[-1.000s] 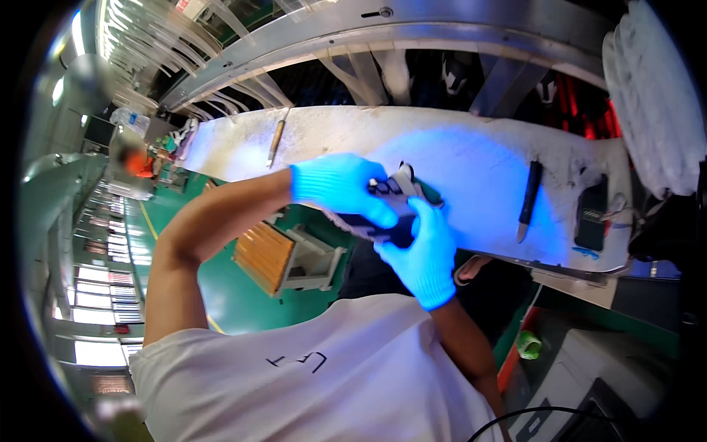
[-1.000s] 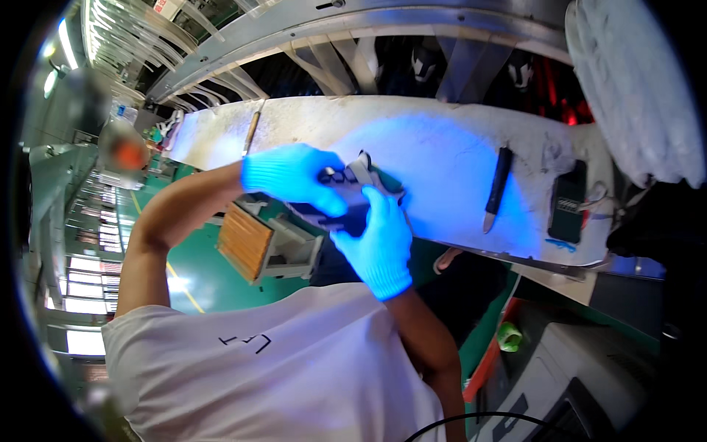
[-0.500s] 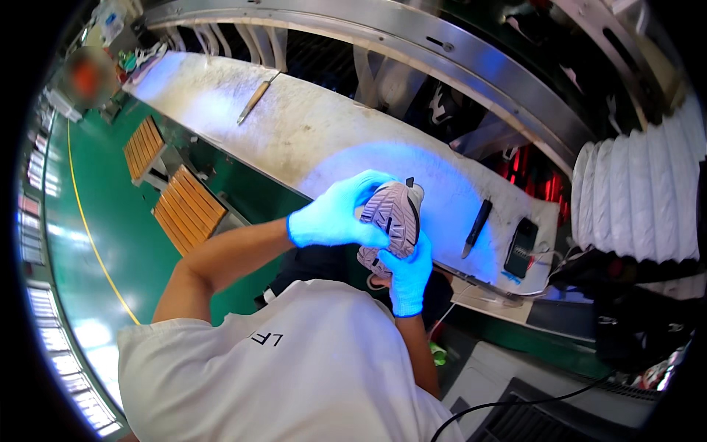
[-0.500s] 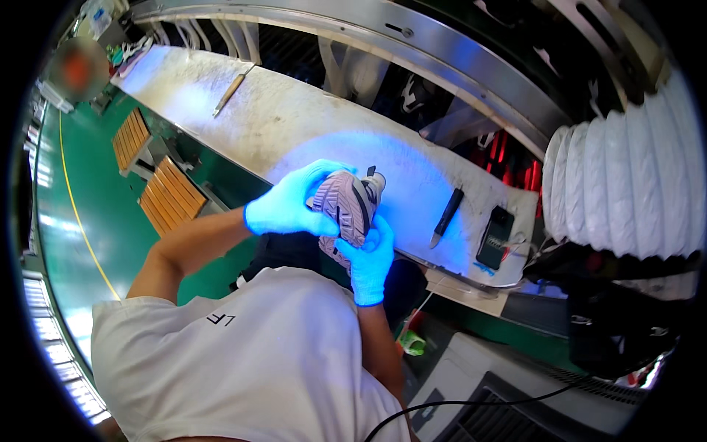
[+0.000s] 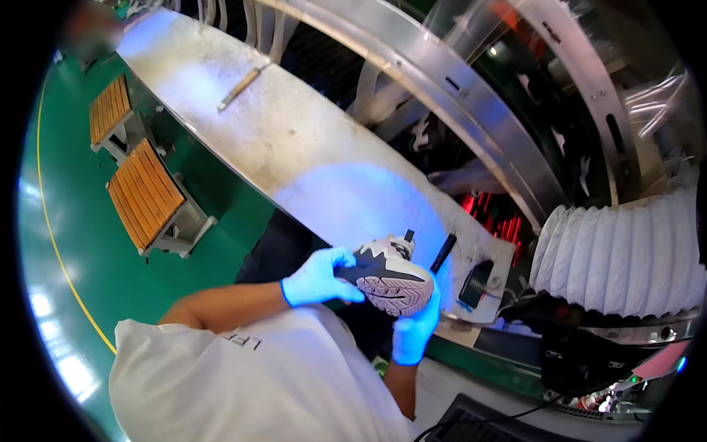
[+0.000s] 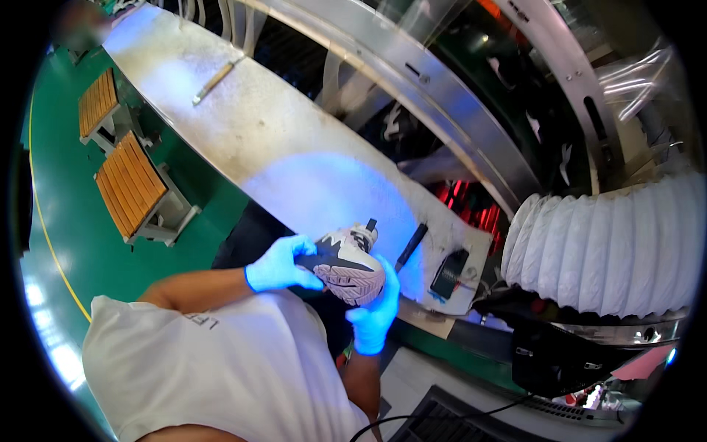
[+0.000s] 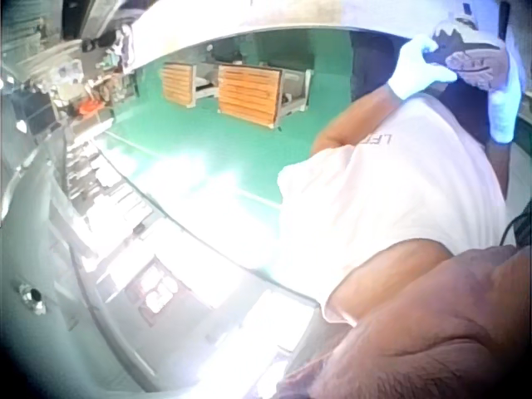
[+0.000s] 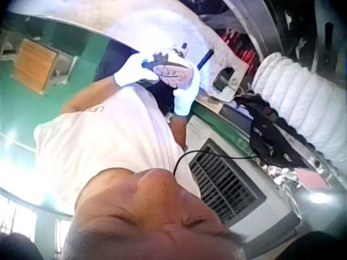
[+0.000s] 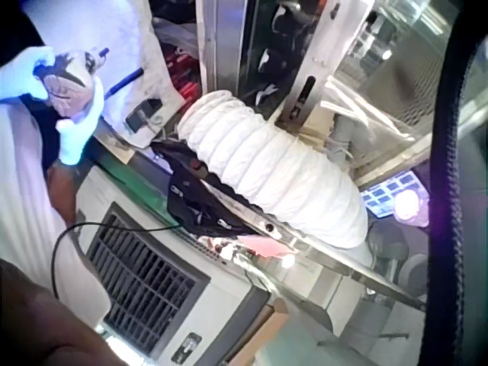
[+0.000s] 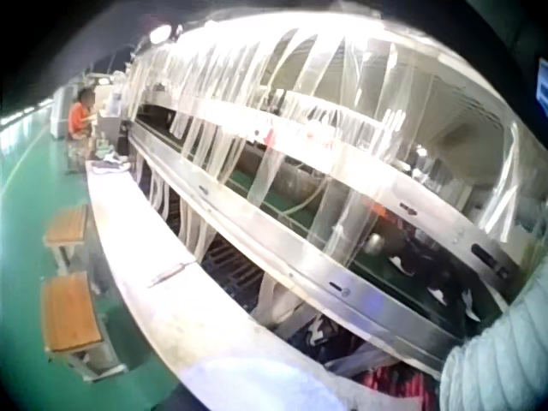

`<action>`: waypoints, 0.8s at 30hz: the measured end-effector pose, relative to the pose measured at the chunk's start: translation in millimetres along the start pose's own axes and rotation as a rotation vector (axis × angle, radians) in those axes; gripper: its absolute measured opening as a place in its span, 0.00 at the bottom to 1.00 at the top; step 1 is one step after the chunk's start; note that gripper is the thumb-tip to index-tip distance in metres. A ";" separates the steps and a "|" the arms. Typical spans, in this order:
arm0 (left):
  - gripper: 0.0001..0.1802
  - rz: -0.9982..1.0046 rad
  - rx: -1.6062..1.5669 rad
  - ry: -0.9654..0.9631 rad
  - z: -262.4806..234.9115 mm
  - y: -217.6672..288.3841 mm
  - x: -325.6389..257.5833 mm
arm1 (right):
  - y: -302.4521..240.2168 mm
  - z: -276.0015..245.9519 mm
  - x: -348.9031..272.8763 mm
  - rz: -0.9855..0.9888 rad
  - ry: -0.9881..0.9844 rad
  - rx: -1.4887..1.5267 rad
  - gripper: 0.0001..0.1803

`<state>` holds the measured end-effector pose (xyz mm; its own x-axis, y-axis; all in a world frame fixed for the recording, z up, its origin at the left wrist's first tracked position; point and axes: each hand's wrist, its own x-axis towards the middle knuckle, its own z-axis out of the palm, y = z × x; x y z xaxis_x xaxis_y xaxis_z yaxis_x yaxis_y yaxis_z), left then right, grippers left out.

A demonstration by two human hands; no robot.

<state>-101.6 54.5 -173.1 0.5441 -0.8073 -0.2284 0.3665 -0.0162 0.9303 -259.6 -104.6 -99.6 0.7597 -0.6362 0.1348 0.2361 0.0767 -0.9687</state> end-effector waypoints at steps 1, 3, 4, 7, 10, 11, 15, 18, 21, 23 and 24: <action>0.31 0.030 0.055 -0.007 -3.1 -8.0 -0.5 | -13.6 4.0 6.6 -0.018 -0.039 -0.001 0.66; 0.33 0.099 0.262 -0.011 -9.8 4.5 -2.5 | -24.6 18.7 18.3 -0.064 -0.112 -0.230 0.58; 0.34 0.095 0.278 -0.009 -13.4 7.5 -4.4 | -27.4 30.9 17.2 -0.016 -0.076 -0.235 0.55; 0.36 0.256 0.368 -0.010 -20.8 25.1 -9.4 | -15.4 50.0 11.6 -0.078 -0.031 -0.382 0.46; 0.38 0.454 0.317 -0.021 -25.9 34.0 -6.6 | -14.2 73.7 15.8 -0.289 -0.094 -0.572 0.41; 0.39 0.476 0.297 -0.041 -29.1 42.5 -9.9 | -14.0 82.1 17.4 -0.363 -0.130 -0.649 0.41; 0.22 0.646 0.349 -0.070 -35.8 84.3 -20.0 | 3.7 87.6 26.7 -0.560 -0.191 -0.616 0.40; 0.13 0.804 0.389 -0.036 -31.0 90.3 -21.3 | 23.0 82.5 23.6 -0.653 -0.162 -0.554 0.40; 0.10 0.946 0.514 -0.138 -37.2 92.5 -7.1 | 6.4 71.7 24.3 -0.499 -0.230 -0.544 0.41; 0.09 1.004 0.560 -0.207 -37.5 95.7 11.0 | -5.9 63.9 28.6 -0.387 -0.305 -0.537 0.42; 0.09 1.005 0.543 -0.249 -33.8 98.8 19.7 | -20.5 57.9 32.3 -0.359 -0.354 -0.522 0.43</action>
<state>-29.2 56.9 -95.3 0.2205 -0.6923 0.6871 -0.5482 0.4947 0.6744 -204.8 -82.2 -63.3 0.8610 -0.2595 0.4374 0.2556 -0.5228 -0.8133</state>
